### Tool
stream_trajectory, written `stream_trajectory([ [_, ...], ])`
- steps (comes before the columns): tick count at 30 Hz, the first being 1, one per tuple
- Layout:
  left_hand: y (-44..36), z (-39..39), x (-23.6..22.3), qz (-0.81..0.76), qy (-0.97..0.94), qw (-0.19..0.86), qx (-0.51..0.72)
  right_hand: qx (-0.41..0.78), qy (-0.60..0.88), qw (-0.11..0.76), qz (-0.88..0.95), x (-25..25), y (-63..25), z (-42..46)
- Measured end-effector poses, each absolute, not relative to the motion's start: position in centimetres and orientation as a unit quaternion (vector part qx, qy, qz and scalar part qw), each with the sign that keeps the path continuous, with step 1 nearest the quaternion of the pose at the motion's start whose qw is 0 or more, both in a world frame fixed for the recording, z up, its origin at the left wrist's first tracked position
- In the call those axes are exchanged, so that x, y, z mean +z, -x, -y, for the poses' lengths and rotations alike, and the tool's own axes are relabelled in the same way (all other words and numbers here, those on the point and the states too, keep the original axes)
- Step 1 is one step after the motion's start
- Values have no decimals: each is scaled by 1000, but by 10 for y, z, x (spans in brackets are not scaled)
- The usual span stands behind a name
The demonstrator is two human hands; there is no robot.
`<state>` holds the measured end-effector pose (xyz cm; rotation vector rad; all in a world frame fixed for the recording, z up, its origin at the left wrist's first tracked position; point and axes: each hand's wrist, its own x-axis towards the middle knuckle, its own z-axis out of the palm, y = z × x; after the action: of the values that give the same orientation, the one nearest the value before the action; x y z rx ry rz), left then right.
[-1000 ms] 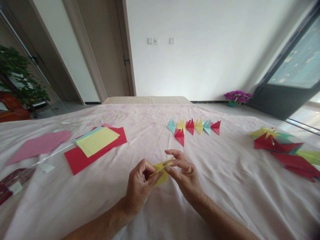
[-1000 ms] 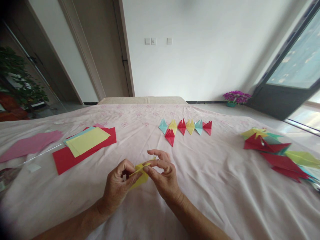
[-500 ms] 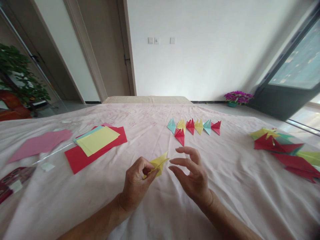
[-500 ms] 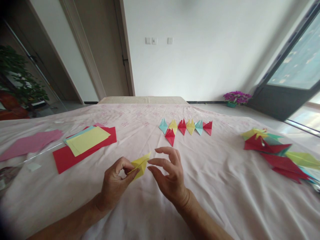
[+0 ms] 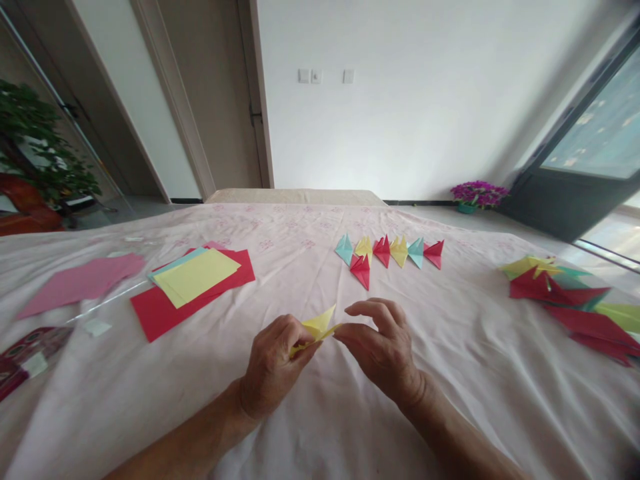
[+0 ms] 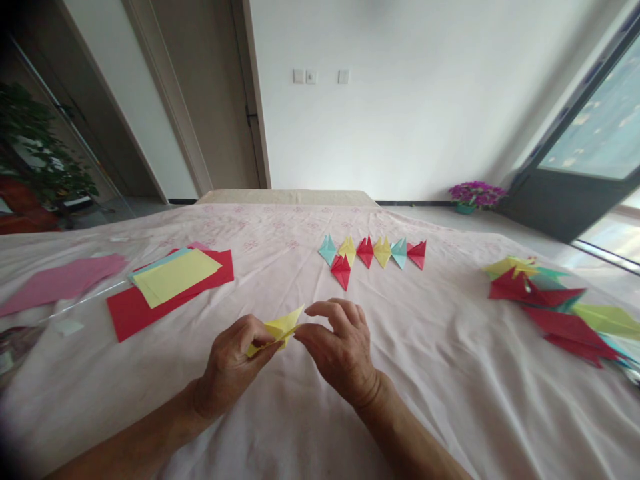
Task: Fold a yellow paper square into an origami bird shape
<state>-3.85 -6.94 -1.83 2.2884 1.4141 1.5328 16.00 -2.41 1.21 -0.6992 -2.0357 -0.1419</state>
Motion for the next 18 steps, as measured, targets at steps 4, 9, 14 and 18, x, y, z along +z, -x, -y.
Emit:
stream_trajectory([
  [4, 39, 70, -17, -448, -749, 10, 489, -67, 290, 441, 847, 10, -159, 23],
  [9, 42, 68, -15, -433, -772, -37, 464, -40, 294, 384, 874, 9, -158, 22],
  [14, 44, 69, -14, -413, -780, -64, 466, 36, 297, 367, 881, 10, -156, 22],
  [18, 45, 69, -13, -406, -784, -74, 464, 133, 280, 391, 867, 7, -154, 20],
])
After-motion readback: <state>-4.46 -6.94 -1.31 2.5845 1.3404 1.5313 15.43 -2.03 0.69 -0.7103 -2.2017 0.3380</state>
